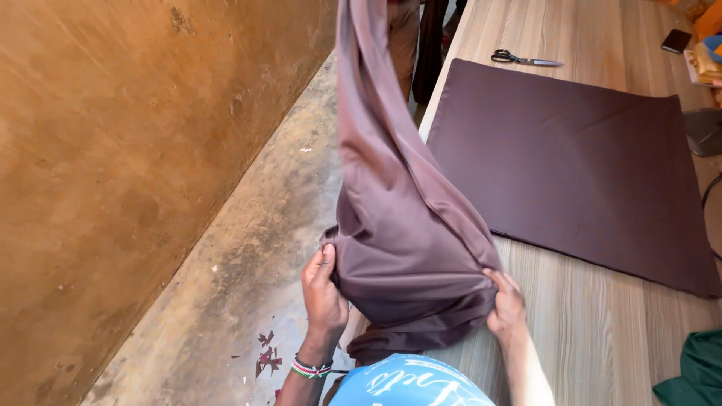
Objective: Folding and aligning a large piece of brown fabric on a cutting table in a sewing factory.
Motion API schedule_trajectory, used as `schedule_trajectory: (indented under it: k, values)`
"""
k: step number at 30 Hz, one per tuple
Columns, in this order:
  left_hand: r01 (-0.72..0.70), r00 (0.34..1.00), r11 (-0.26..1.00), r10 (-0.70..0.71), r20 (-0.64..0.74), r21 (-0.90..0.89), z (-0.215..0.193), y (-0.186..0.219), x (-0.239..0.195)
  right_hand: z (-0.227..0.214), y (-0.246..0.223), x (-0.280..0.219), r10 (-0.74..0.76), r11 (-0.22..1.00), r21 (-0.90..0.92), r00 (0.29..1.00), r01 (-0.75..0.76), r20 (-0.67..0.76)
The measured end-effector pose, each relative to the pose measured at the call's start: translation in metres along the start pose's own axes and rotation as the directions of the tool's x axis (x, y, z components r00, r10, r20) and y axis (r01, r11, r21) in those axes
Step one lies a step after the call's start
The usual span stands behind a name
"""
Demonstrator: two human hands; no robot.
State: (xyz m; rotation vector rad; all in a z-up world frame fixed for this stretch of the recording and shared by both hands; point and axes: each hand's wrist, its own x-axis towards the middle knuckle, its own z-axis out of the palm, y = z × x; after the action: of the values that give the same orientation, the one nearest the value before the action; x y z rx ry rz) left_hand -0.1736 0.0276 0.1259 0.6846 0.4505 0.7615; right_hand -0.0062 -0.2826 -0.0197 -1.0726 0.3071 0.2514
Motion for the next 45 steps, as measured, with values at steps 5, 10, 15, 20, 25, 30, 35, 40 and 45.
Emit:
schedule_trajectory:
  k: [5, 10, 15, 20, 25, 30, 35, 40, 45]
  values:
    - [0.133, 0.989, 0.984, -0.124, 0.082, -0.120, 0.039, 0.059, -0.051, 0.114, -0.047, -0.150, 0.324, 0.899, -0.332, 0.944, -0.287, 0.060]
    - [0.061, 0.963, 0.982, -0.011, 0.268, -0.178, 0.041, 0.083, -0.064, 0.059, 0.022, -0.096, 0.261, 0.672, -0.741, 0.935, 0.003, 0.241]
    - [-0.173, 0.971, 0.963, 0.202, 0.127, -0.209, 0.024, 0.124, -0.050, -0.039, 0.037, -0.009, -0.165, 0.549, -0.827, 0.985, 0.125, 0.039]
    - [-0.180, 0.975, 0.967, 0.199, 0.095, -0.183, 0.038, 0.145, -0.045, -0.016, -0.024, -0.038, 0.060, 0.996, -0.049, 0.971, -0.073, -0.232]
    - [-0.054, 0.988, 0.982, 0.078, 0.131, -0.179, 0.044, 0.127, -0.037, 0.021, -0.044, -0.089, 0.213, 0.977, 0.008, 0.969, -0.214, -0.125]
    - [-0.126, 0.979, 0.987, 0.141, 0.150, -0.103, 0.045, 0.139, -0.025, -0.098, 0.008, -0.012, -0.128, 0.292, -0.944, 0.972, -0.155, -0.199]
    - [-0.116, 0.976, 0.989, 0.131, 0.172, -0.096, 0.046, 0.139, -0.018, -0.099, -0.024, -0.043, -0.284, 0.581, -0.810, 0.914, -0.076, -0.289]
    - [-0.142, 0.986, 0.987, 0.148, 0.082, -0.075, 0.033, 0.126, 0.003, -0.106, -0.048, -0.040, -0.190, 0.819, -0.566, 0.883, -0.099, -0.429]
    - [-0.177, 0.984, 0.980, 0.176, -0.013, -0.090, 0.020, 0.125, 0.021, -0.129, -0.044, -0.017, -0.196, 0.909, -0.416, 0.886, 0.003, -0.421]
